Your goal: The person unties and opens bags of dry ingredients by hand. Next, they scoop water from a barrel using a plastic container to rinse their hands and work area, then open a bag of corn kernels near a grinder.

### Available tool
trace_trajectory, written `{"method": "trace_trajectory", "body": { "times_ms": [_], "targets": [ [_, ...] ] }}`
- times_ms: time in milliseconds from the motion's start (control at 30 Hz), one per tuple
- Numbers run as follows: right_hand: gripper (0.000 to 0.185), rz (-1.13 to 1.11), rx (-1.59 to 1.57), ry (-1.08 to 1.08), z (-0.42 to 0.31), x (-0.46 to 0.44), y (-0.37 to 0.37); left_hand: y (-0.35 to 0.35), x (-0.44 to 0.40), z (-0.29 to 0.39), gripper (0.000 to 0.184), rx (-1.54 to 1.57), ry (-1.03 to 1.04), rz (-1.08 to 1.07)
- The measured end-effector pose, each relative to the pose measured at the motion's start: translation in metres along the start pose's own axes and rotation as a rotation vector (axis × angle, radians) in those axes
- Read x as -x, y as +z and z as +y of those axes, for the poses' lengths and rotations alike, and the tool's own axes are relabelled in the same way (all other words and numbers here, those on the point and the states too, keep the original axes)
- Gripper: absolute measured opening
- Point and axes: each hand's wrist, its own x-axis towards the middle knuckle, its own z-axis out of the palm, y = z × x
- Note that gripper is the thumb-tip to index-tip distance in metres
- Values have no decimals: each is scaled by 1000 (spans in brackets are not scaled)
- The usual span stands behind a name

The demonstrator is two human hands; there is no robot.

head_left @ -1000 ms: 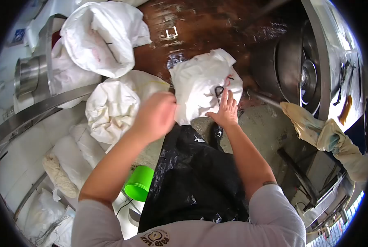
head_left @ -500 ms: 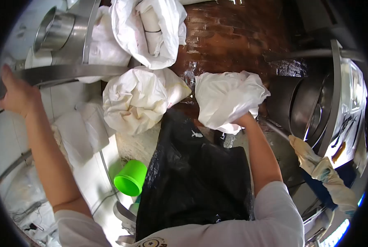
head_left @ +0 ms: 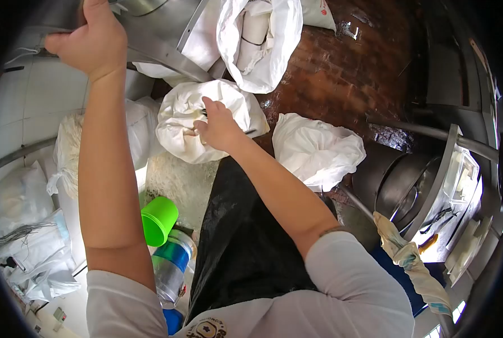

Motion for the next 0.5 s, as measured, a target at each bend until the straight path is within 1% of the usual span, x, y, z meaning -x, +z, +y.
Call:
{"method": "trace_trajectory", "body": {
  "times_ms": [33, 100, 133, 200, 233, 267, 300, 333, 400, 433, 500],
  "targets": [
    [38, -2, -1, 10, 15, 6, 12, -7, -5, -6, 72, -108, 44, -62],
    [46, 146, -61, -31, 51, 24, 26, -17, -16, -22, 78, -305, 120, -193],
    [36, 84, -82, -9, 67, 53, 13, -19, -18, -29, 82, -397, 152, -260],
    [27, -153, -96, 148, 98, 123, -32, -11, -11, -32, 85, -453, 153, -338],
    [26, -186, 42, 266, 118, 166, -56, -6, -5, -26, 83, -381, 84, -285],
    [31, -264, 223, 395, 143, 206, -82, 0, -1, -16, 82, -306, 12, -233],
    [35, -334, 320, 557, 185, 246, -102, 5, 0, -6, 80, -238, -55, -175],
    [37, -390, 420, 620, 234, 285, -126, 5, 0, -4, 78, -212, -58, -150],
    [55, -337, 483, 950, 267, 319, -161, 5, 0, -2, 75, -196, -38, -153],
    [72, -221, 444, 1212, 271, 317, -174, 5, 0, 0, 74, -191, -25, -153],
    [102, -15, 556, 828, 313, 318, -161, 5, 0, 3, 71, -178, -2, -152]
  ]
}}
